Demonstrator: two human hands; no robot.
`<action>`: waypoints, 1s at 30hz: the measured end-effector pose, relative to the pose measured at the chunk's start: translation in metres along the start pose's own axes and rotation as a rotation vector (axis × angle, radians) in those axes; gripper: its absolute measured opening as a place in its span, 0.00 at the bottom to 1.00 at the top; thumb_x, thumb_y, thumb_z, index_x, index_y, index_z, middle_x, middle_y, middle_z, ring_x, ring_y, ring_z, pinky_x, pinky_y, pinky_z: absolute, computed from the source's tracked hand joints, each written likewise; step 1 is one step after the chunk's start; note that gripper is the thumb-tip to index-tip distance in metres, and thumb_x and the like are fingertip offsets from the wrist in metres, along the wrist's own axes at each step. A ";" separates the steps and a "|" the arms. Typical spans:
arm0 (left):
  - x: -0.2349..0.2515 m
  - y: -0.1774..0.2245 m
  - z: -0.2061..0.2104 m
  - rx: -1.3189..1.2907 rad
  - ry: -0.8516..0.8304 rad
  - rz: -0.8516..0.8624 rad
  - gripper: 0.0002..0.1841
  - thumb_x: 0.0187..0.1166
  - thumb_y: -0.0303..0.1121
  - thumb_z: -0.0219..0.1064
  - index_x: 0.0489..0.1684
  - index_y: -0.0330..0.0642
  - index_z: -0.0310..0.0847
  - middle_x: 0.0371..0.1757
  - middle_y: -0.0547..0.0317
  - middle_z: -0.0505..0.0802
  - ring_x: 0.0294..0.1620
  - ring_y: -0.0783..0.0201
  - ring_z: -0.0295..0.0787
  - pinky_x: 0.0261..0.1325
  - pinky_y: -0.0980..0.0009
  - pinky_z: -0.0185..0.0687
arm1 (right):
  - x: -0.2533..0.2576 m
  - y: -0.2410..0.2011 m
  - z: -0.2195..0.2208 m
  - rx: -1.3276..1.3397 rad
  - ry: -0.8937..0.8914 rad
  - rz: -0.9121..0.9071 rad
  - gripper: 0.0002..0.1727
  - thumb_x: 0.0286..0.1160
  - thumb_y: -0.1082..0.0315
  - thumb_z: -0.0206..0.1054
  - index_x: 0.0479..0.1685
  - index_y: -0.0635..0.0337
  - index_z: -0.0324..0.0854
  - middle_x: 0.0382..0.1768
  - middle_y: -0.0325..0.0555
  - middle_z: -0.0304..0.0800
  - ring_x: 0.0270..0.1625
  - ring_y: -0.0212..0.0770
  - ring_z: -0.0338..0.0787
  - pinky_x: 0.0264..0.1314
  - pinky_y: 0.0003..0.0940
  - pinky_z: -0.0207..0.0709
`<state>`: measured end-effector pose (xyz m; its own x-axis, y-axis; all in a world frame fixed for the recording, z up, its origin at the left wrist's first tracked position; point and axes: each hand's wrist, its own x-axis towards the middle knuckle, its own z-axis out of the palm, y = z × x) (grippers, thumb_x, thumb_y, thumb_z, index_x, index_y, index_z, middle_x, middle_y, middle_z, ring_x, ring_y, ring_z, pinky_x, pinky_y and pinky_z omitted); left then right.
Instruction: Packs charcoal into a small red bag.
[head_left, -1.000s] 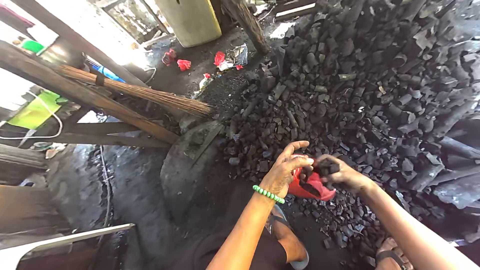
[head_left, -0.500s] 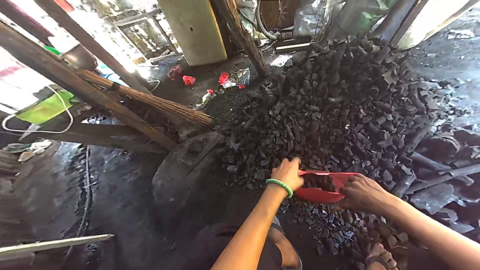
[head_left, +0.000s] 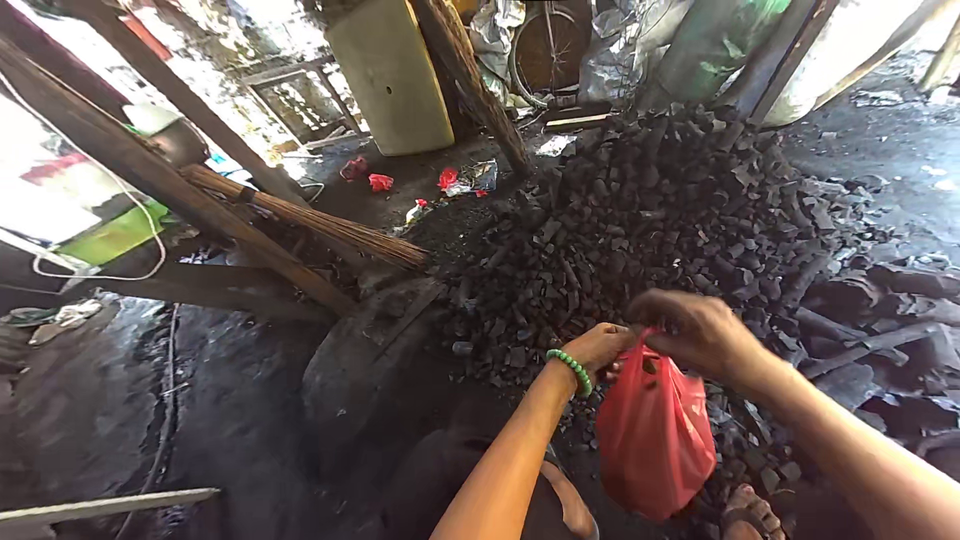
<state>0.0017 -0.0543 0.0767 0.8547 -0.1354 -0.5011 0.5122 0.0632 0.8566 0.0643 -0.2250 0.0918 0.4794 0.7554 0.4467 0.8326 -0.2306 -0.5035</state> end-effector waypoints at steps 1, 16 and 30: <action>0.000 -0.002 -0.002 -0.087 -0.070 -0.012 0.22 0.95 0.40 0.45 0.24 0.48 0.71 0.09 0.74 0.68 0.07 0.81 0.59 0.10 0.86 0.55 | 0.006 0.009 -0.010 -0.092 0.028 0.043 0.16 0.63 0.72 0.79 0.51 0.62 0.88 0.40 0.54 0.92 0.43 0.55 0.92 0.46 0.60 0.84; 0.021 -0.038 0.034 1.302 0.532 1.223 0.09 0.73 0.25 0.68 0.45 0.36 0.93 0.25 0.49 0.90 0.21 0.54 0.89 0.24 0.61 0.86 | -0.043 0.037 0.054 1.302 0.272 0.951 0.33 0.97 0.49 0.30 0.35 0.56 0.78 0.19 0.39 0.84 0.16 0.28 0.79 0.17 0.23 0.71; -0.016 -0.012 0.067 -0.703 0.179 0.067 0.17 0.87 0.25 0.47 0.22 0.46 0.71 0.14 0.68 0.74 0.13 0.76 0.72 0.21 0.84 0.73 | -0.065 0.022 0.084 0.649 0.664 0.248 0.28 0.64 0.34 0.73 0.37 0.50 0.78 0.34 0.24 0.78 0.32 0.13 0.77 0.34 0.11 0.73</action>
<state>-0.0235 -0.1188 0.0825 0.8562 0.0508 -0.5142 0.3398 0.6943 0.6344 0.0278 -0.2280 -0.0103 0.8466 0.1833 0.4997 0.4661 0.1983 -0.8622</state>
